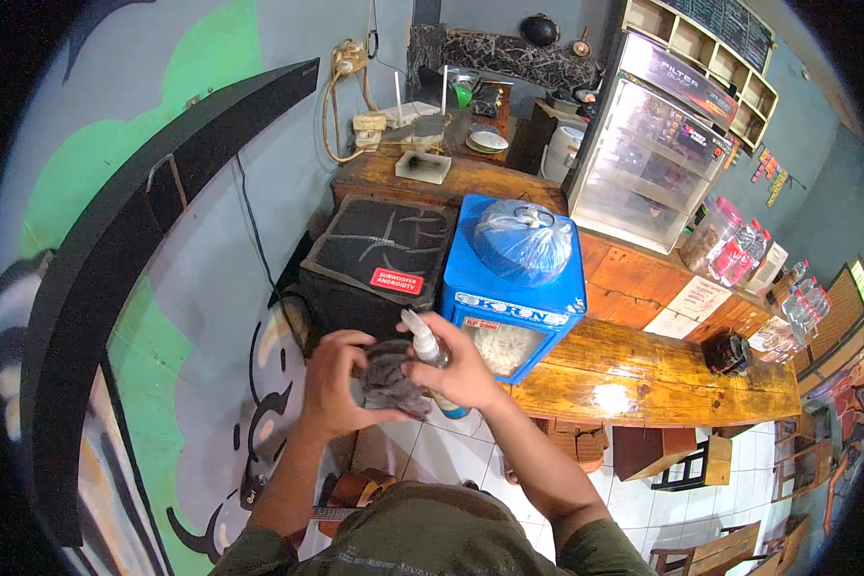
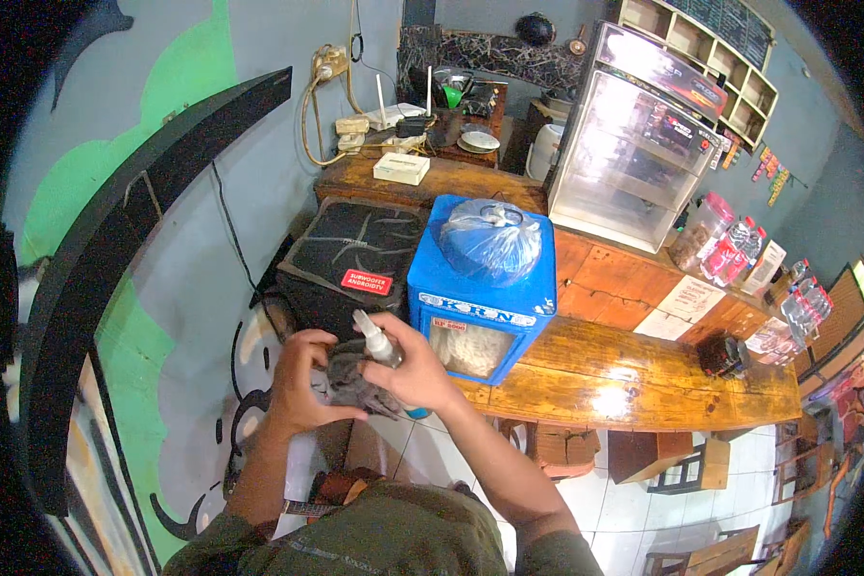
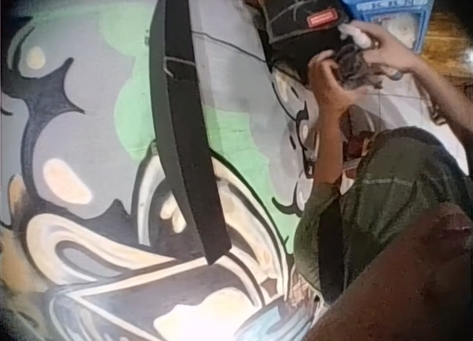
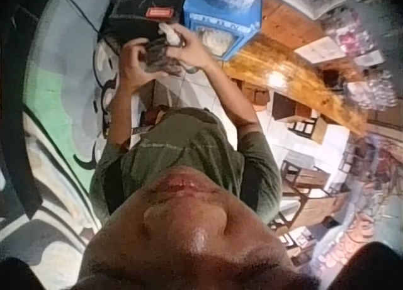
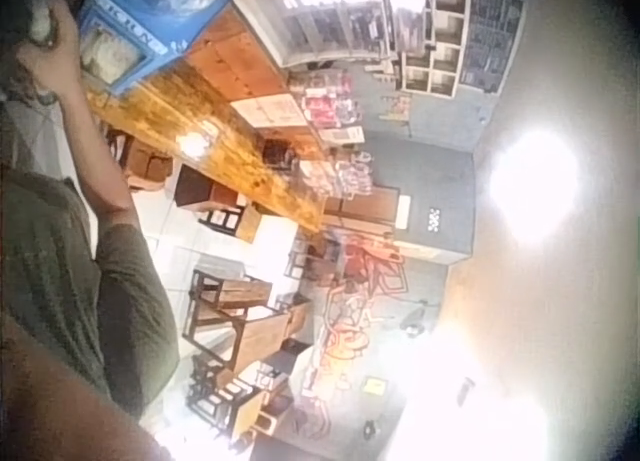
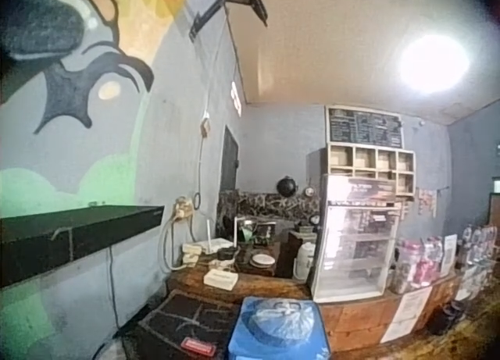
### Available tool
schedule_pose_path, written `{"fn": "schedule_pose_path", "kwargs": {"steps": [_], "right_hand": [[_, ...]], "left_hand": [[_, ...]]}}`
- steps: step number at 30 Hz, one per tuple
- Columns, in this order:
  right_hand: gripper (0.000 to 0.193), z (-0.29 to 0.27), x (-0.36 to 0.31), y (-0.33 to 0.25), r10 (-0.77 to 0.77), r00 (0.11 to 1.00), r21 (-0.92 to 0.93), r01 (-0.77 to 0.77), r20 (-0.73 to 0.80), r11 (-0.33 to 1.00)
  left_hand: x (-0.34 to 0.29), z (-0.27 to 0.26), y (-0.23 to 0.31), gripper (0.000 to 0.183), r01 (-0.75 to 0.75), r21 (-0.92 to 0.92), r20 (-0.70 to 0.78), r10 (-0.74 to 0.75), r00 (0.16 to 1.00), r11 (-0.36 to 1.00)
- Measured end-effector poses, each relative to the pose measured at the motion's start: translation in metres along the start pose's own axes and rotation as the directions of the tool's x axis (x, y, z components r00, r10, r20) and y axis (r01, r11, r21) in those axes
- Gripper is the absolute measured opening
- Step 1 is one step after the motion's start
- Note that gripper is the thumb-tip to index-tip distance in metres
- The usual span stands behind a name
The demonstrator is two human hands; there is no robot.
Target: The recorder cleans various surfaces including a counter, a guitar, and a speaker using a spray bottle and a cloth.
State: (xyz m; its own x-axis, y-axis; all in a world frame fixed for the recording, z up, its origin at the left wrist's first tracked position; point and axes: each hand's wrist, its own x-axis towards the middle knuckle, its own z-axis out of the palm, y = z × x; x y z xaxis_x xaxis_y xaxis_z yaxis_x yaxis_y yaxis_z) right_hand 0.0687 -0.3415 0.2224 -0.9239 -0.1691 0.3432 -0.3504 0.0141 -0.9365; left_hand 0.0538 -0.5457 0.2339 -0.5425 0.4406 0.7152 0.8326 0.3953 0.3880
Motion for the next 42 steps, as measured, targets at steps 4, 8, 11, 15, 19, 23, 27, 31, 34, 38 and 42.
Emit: {"fn": "schedule_pose_path", "kwargs": {"steps": [4,8,11,15,19,23,27,31,34,38,42], "right_hand": [[0.045,-0.001,0.027,-0.020,-0.190,0.981,-0.115,0.193,0.037,0.974],[0.042,-0.013,0.035,-0.050,0.158,0.984,0.037,-0.162,0.080,0.986],[0.042,-0.024,0.038,-0.034,0.005,0.996,-0.189,0.013,0.093,0.982],[0.045,-0.025,0.044,-0.033,0.049,0.996,-0.333,-0.021,0.077,0.943],[0.047,-0.033,0.068,-0.058,0.217,0.972,0.015,-0.220,0.093,0.975],[0.042,-0.058,0.101,-0.092,0.309,0.945,0.071,-0.318,0.109,0.946],[0.043,-0.073,0.131,-0.105,0.296,0.951,0.027,-0.300,0.091,0.954],[0.045,-0.088,0.156,-0.107,0.261,0.959,0.017,-0.265,0.114,0.964],[0.047,-0.103,0.169,-0.108,0.261,0.955,-0.071,-0.254,0.140,0.965],[0.047,-0.126,0.191,-0.098,0.273,0.949,-0.054,-0.267,0.156,0.962],[0.046,-0.149,0.208,-0.093,0.266,0.949,-0.100,-0.252,0.169,0.962]], "left_hand": [[-0.026,0.034,-0.023,0.045,0.270,-0.137,0.133,-0.252,0.959,0.953],[-0.005,0.007,-0.015,0.022,0.080,-0.027,-0.048,-0.081,0.996,0.996],[-0.009,-0.001,-0.020,0.017,0.294,-0.203,0.021,-0.296,0.955,0.934],[-0.005,-0.011,-0.021,0.029,0.547,-0.424,0.062,-0.579,0.813,0.722],[0.002,-0.026,-0.025,0.037,0.493,-0.790,0.139,-0.676,0.724,0.366],[-0.008,-0.034,-0.044,0.035,0.322,-0.647,-0.129,-0.516,0.847,0.691],[0.017,-0.043,-0.047,0.042,0.109,-0.302,-0.422,-0.235,0.876,0.947],[0.033,-0.049,-0.065,0.036,0.112,-0.054,-0.489,-0.124,0.863,0.992],[0.063,-0.046,-0.048,0.031,0.110,-0.141,-0.553,-0.171,0.816,0.984],[0.101,-0.016,-0.059,0.031,-0.014,-0.086,-0.284,-0.011,0.959,0.996],[0.136,0.044,-0.071,0.047,0.025,-0.123,0.327,0.016,0.945,0.992]]}}
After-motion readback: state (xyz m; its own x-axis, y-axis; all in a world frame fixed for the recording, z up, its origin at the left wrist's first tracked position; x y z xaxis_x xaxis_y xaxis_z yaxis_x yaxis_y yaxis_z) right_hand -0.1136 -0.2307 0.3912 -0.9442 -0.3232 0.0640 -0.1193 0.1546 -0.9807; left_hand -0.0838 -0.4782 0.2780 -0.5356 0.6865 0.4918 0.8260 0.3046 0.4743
